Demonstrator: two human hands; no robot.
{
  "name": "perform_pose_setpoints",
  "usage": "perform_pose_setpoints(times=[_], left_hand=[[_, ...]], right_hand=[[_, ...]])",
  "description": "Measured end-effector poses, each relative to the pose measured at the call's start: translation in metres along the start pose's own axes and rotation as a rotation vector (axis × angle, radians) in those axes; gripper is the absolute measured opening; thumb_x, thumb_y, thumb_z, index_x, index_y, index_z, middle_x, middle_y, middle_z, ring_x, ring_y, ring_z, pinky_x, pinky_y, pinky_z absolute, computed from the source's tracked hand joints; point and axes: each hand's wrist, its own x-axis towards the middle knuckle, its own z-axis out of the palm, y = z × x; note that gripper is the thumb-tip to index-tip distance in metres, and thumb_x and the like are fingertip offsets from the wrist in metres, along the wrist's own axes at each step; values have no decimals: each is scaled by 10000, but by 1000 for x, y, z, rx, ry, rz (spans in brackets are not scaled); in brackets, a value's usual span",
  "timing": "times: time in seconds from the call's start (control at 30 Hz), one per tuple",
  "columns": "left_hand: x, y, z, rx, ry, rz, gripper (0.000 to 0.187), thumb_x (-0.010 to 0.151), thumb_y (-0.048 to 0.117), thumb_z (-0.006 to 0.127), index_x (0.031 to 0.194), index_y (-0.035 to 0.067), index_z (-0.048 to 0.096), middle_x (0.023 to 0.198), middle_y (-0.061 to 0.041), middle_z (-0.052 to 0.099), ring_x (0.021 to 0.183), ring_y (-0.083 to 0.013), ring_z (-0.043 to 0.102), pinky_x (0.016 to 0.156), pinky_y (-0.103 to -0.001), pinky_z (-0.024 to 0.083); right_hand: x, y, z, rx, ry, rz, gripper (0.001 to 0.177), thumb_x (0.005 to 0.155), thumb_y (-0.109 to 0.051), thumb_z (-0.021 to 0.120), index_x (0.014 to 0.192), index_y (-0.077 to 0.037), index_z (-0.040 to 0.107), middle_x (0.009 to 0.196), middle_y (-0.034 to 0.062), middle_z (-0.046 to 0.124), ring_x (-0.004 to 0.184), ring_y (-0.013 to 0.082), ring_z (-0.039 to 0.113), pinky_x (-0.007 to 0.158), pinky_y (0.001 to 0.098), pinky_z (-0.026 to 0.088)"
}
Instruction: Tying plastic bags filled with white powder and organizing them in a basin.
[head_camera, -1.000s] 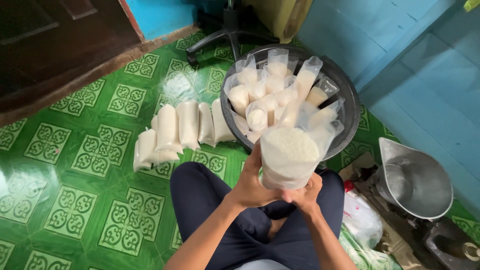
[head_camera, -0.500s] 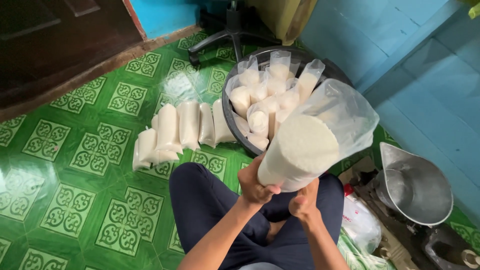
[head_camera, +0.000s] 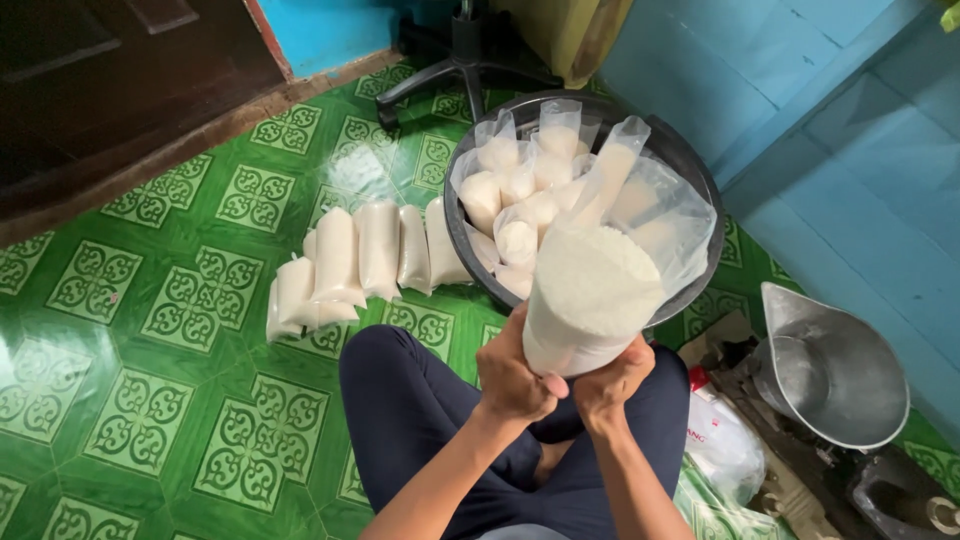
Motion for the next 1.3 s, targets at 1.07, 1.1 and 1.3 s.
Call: perform_pose_setpoints(times=[1.07,1.1,1.3], left_hand=[[-4,-12,22,-212,48,-74,1023,686,856,551,1133,-62,620,775,-165,672,701,-342,725,579,-372,594],[-5,-14,23,-213,47,-75,1023,686,856,551,1133,-62,620,775,-165,672,701,-342,725,579,-372,594],[-14,-20,28,-222,104,-76,978,672,797,651,1108,-79,659,766,-173,696,704,-329,733,570,-348,591]], right_hand=[[-17,51,-12,-26,-205,-34,927,841,-833,282,855,53,553,749,100,609,636,143,490,549,313,449],[-19,54,-11,-26,-204,-33,927,841,-833,282,855,53,553,749,100,609,636,143,490,549,313,449],[-5,27,1,3,-124,-455,438,977,-104,402,562,-223,328,725,-79,502,649,-1,359,359,221,143]])
